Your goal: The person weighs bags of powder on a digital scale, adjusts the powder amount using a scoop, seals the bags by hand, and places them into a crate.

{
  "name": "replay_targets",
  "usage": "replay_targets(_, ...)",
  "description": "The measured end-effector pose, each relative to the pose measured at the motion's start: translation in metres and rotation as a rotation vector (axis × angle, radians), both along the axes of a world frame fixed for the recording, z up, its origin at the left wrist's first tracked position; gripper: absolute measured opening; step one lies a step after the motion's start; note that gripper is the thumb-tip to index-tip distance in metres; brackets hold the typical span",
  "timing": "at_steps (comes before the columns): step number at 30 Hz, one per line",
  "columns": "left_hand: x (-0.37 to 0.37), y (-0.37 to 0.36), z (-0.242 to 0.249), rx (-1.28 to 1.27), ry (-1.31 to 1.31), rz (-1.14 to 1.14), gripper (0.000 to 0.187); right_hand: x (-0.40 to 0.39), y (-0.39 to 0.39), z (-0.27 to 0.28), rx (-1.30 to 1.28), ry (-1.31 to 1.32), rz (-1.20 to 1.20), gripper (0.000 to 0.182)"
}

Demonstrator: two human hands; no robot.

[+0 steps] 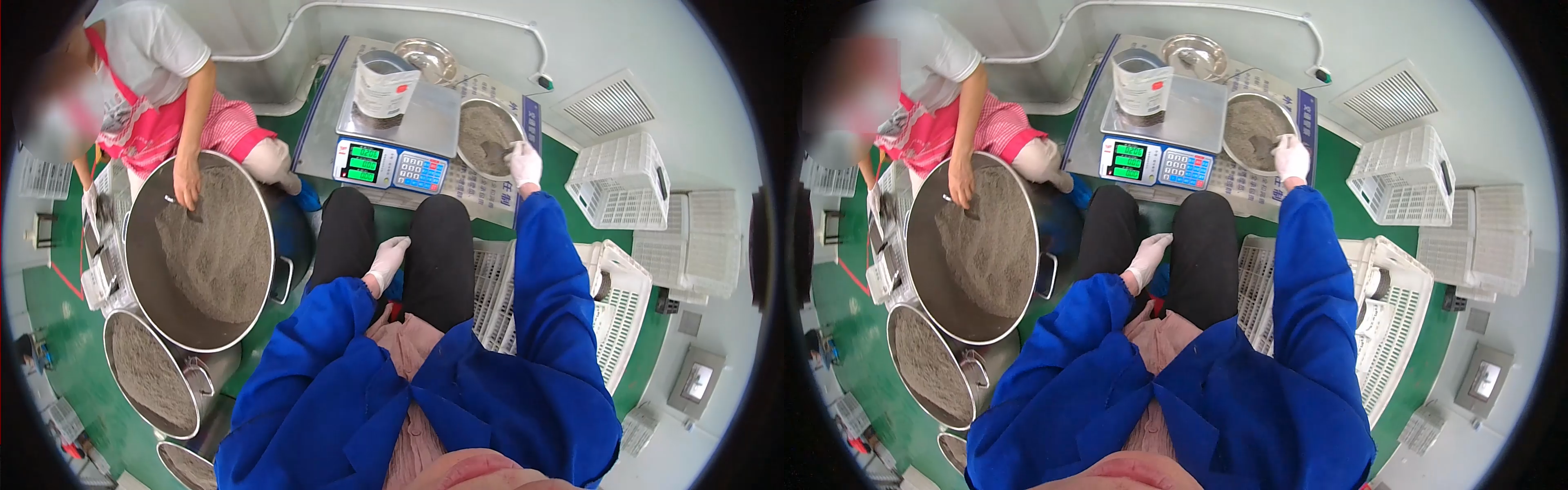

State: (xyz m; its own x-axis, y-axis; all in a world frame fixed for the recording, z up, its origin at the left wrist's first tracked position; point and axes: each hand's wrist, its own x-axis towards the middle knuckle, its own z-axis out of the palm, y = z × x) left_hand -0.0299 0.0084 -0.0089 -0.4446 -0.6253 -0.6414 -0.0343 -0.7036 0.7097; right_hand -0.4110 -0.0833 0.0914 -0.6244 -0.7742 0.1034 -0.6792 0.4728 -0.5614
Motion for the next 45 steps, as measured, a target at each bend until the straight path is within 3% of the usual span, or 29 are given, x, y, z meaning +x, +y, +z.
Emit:
replay_targets(3,0.001,-0.002,0.017,-0.030,-0.040,-0.017,0.040,-0.006,-0.002,-0.025,-0.016,-0.430,-0.137,0.028)
replay_targets(8,0.000,0.000,0.009,-0.018,-0.048,-0.005,0.040,-0.045,0.011,-0.042,-0.298,-0.687,-0.403,0.032)
replay_targets(12,-0.003,0.000,0.007,-0.018,-0.031,-0.016,0.039,-0.066,0.027,-0.011,-0.286,-0.941,-0.465,0.042)
replay_targets(17,-0.002,0.004,0.010,-0.037,-0.017,-0.004,0.039,-0.069,0.001,0.048,-0.432,-1.245,-0.300,0.042)
replay_targets(22,-0.003,0.003,0.014,-0.023,0.000,-0.001,0.037,0.009,-0.072,0.144,-0.457,-1.262,-0.106,0.041)
replay_targets(25,-0.004,0.005,-0.005,-0.027,0.006,0.012,0.037,0.054,-0.110,0.181,-0.407,-1.089,0.195,0.041)
replay_targets(28,0.000,0.005,-0.008,-0.035,0.007,0.014,0.036,0.120,-0.134,0.208,-0.417,-0.643,0.321,0.041)
replay_targets(31,0.001,0.003,-0.010,-0.034,0.004,0.021,0.035,0.178,-0.147,0.211,-0.414,-0.363,0.505,0.035)
replay_targets(34,0.001,0.005,-0.014,-0.020,0.012,0.035,0.034,0.212,-0.143,0.201,-0.336,0.235,0.660,0.022)
replay_targets(37,0.003,0.004,-0.012,-0.032,0.025,0.038,0.034,0.218,-0.124,0.218,-0.383,0.065,0.644,0.021)
replay_targets(38,0.003,0.004,-0.011,-0.039,0.040,0.042,0.033,0.201,-0.129,0.209,-0.489,0.134,0.637,0.021)
replay_targets(39,0.003,0.005,-0.012,-0.042,0.054,0.046,0.033,0.194,-0.123,0.216,-0.516,-0.191,0.513,0.024)
replay_targets(41,0.001,0.007,-0.020,-0.062,0.042,0.064,0.032,0.144,-0.128,0.204,-0.554,-0.446,0.379,0.036)
replay_targets(43,0.005,0.003,-0.001,-0.045,0.000,0.028,0.032,0.101,-0.115,0.194,-0.528,-0.531,0.214,0.038)
replay_targets(45,0.005,0.001,0.010,-0.160,-0.043,0.085,0.033,0.065,-0.094,0.176,-0.448,-0.439,0.107,0.039)
